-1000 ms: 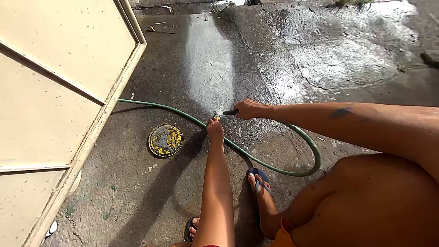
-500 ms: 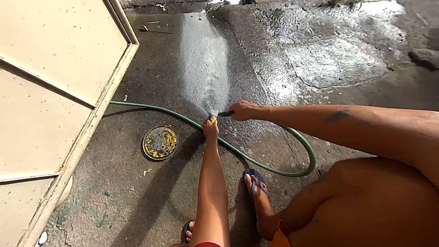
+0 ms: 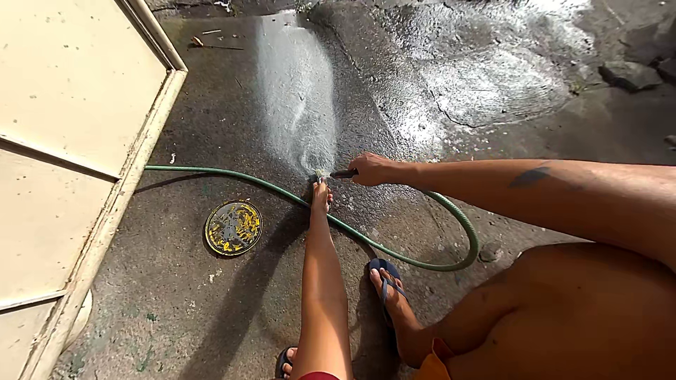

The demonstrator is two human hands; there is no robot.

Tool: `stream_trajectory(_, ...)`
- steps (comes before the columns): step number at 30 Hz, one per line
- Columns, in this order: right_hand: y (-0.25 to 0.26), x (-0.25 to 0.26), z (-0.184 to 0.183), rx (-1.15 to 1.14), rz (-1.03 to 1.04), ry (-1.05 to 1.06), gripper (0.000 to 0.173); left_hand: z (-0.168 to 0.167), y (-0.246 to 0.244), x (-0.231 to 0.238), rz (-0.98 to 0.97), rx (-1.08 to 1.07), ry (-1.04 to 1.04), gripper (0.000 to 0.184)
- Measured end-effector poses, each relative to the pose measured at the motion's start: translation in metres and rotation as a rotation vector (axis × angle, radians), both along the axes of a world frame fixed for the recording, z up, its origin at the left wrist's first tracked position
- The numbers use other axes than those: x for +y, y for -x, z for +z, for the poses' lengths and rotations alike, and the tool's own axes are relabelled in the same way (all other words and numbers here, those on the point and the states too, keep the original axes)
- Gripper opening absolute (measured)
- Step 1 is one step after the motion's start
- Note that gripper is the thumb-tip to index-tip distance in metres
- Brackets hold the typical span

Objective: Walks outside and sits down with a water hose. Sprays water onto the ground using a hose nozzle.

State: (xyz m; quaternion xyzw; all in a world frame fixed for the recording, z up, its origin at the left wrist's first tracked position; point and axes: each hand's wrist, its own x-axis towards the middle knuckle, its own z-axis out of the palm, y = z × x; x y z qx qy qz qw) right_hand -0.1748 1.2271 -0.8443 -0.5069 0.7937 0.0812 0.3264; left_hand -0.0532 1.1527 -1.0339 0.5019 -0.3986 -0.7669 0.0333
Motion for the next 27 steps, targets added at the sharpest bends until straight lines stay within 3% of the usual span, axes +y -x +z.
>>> stream_trajectory(2, -0.002, 0.002, 0.002, 0.002, -0.005, 0.01, 0.017, 0.0, 0.001, 0.0, -0.003, -0.027, 0.05, 0.056)
stream_trajectory(11, -0.016, 0.007, 0.015, -0.005, -0.036, 0.004, 0.017, -0.002, -0.001, 0.004, 0.053, 0.044, 0.008, 0.032)
stream_trajectory(17, -0.028, 0.007, 0.021, -0.013, -0.026, 0.005, 0.02, 0.004, -0.001, 0.004, 0.111, -0.015, 0.016, 0.051)
stream_trajectory(21, -0.03, 0.007, 0.021, -0.014, -0.022, 0.014, 0.018, 0.018, 0.002, 0.004, 0.2, 0.033, -0.079, 0.048)
stream_trajectory(25, -0.034, 0.008, 0.02, -0.024, -0.027, 0.017, 0.018, 0.015, 0.006, 0.003, 0.228, 0.099, -0.116, 0.03)
stream_trajectory(27, -0.036, 0.009, 0.022, -0.026, -0.026, 0.017, 0.02, 0.012, 0.005, 0.004, 0.24, 0.13, -0.127, 0.032)
